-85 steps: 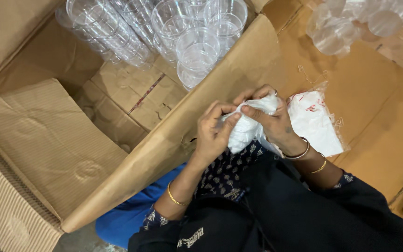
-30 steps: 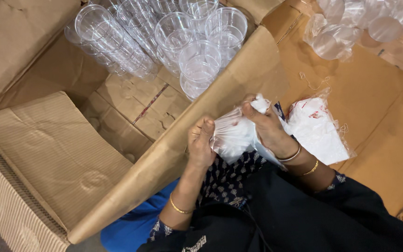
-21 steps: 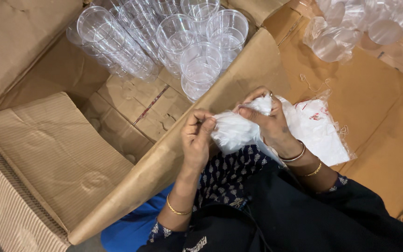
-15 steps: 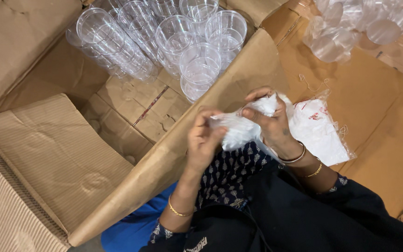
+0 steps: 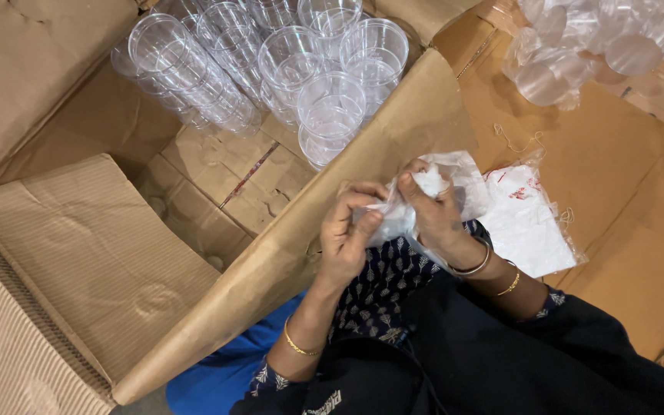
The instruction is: The person sits on the floor beside an open cardboard box filled with clear plastic cups. They take plastic wrapping sheets, wrap them around cups, and place the wrapped cups back into the box, repeating this for multiple cups and arranging them inside the box.
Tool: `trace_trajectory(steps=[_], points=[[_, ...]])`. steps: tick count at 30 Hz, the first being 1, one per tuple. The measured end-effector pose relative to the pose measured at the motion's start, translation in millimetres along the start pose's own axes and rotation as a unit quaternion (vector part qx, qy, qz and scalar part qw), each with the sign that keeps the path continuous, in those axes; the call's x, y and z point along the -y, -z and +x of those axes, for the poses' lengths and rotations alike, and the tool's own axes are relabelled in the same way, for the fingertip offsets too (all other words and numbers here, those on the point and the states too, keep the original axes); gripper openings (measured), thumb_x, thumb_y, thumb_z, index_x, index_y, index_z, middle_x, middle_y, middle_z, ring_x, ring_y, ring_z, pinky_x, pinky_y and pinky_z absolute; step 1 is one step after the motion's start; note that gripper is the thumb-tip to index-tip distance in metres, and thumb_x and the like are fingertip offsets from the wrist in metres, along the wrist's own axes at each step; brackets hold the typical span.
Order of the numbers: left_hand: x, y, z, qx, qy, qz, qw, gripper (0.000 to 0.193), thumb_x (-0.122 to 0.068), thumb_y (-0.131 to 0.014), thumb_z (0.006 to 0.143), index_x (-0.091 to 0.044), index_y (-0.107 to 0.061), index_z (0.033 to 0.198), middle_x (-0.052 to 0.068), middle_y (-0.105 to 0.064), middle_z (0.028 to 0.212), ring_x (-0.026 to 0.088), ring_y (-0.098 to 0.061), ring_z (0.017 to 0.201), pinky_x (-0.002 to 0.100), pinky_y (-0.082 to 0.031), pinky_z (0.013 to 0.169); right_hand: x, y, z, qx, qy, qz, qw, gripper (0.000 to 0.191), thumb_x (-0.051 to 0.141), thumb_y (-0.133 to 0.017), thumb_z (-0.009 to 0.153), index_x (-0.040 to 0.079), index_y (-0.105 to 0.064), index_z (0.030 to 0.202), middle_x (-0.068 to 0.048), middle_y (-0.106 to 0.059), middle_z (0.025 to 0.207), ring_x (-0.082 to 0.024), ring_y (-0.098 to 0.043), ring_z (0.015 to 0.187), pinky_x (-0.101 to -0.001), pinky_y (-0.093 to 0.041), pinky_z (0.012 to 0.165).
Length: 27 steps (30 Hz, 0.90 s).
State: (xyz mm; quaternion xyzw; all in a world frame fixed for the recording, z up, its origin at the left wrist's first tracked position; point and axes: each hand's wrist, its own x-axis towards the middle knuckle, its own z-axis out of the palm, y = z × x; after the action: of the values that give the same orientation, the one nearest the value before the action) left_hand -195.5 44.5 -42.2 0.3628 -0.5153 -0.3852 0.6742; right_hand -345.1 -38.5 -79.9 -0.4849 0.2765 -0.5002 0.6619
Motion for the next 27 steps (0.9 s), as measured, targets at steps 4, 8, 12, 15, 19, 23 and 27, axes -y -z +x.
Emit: trace_trajectory(steps=[4, 8, 12, 15, 19, 23, 27], points=[[13.6, 3.2, -7.5, -0.029, 0.031, -0.08, 0.996, 0.02, -0.021, -0.061, 0.108, -0.001, -0.06, 0.107, 0.006, -0.067, 0.109, 0.013, -0.063, 0.098, 0.028, -0.053, 0.091, 3.9, -5.7, -0.6, 0.043, 0.033, -0.036, 0.998, 0.023, 0.026, -0.064, 0.108, 0.009, -0.058, 0.094, 0.004, -0.051, 0.092, -0.006, -0.047, 0.085, -0.0231, -0.038, 0.077], [28.7, 6.6, -15.3, -0.081, 0.065, -0.119, 0.987, 0.014, -0.015, -0.063, 0.106, -0.002, -0.06, 0.105, 0.003, -0.063, 0.102, 0.008, -0.056, 0.085, 0.024, -0.048, 0.077, 13.9, -14.1, 3.4, 0.022, 0.02, -0.008, 1.0, 0.017, 0.023, -0.066, 0.106, 0.008, -0.059, 0.101, 0.003, -0.054, 0.102, -0.007, -0.049, 0.093, -0.0233, -0.04, 0.084], [33.5, 9.9, -15.1, -0.114, 0.074, -0.101, 0.986, 0.01, -0.011, -0.063, 0.107, -0.003, -0.061, 0.101, 0.002, -0.062, 0.095, 0.006, -0.053, 0.079, 0.022, -0.045, 0.071, 24.0, -17.5, 4.6, 0.03, -0.005, 0.038, 0.999, 0.013, 0.016, -0.071, 0.096, 0.008, -0.062, 0.1, 0.001, -0.063, 0.11, -0.011, -0.063, 0.102, -0.0283, -0.051, 0.094], [25.2, 8.0, -9.9, -0.116, 0.06, -0.107, 0.986, 0.012, -0.011, -0.065, 0.108, -0.004, -0.06, 0.099, 0.003, -0.062, 0.098, 0.007, -0.053, 0.087, 0.023, -0.044, 0.079, 26.0, -12.6, 3.4, 0.029, -0.037, 0.008, 0.999, 0.013, 0.011, -0.075, 0.093, 0.005, -0.066, 0.101, -0.004, -0.069, 0.101, -0.014, -0.065, 0.099, -0.0306, -0.052, 0.094], [4.8, 3.5, -0.4, -0.051, 0.076, -0.098, 0.991, 0.023, -0.011, -0.071, 0.092, -0.005, -0.058, 0.11, 0.0, -0.056, 0.108, 0.01, -0.056, 0.103, 0.024, -0.046, 0.094, 15.0, -2.7, 3.4, 0.033, -0.037, 0.062, 0.997, 0.016, 0.013, -0.078, 0.092, 0.008, -0.064, 0.097, -0.001, -0.065, 0.094, -0.011, -0.062, 0.09, -0.0278, -0.05, 0.085], [-3.5, 1.5, 6.2, -0.015, 0.004, 0.068, 0.998, 0.015, -0.007, -0.072, 0.096, 0.0, -0.064, 0.107, 0.007, -0.06, 0.114, 0.015, -0.058, 0.111, 0.029, -0.046, 0.1, -1.4, 5.0, 4.4, 0.016, -0.02, 0.043, 0.999, 0.016, 0.02, -0.072, 0.102, 0.009, -0.062, 0.096, 0.003, -0.058, 0.088, -0.006, -0.051, 0.083, -0.0241, -0.041, 0.076], [6.1, 0.7, 1.9, -0.035, 0.053, -0.015, 0.998, 0.011, -0.01, -0.068, 0.103, -0.001, -0.063, 0.106, 0.006, -0.064, 0.11, 0.013, -0.059, 0.103, 0.027, -0.048, 0.094, -8.0, 7.9, 2.7, 0.019, -0.023, 0.016, 0.999, 0.02, 0.025, -0.067, 0.105, 0.01, -0.06, 0.093, 0.004, -0.056, 0.086, -0.005, -0.048, 0.08, -0.024, -0.038, 0.073]])
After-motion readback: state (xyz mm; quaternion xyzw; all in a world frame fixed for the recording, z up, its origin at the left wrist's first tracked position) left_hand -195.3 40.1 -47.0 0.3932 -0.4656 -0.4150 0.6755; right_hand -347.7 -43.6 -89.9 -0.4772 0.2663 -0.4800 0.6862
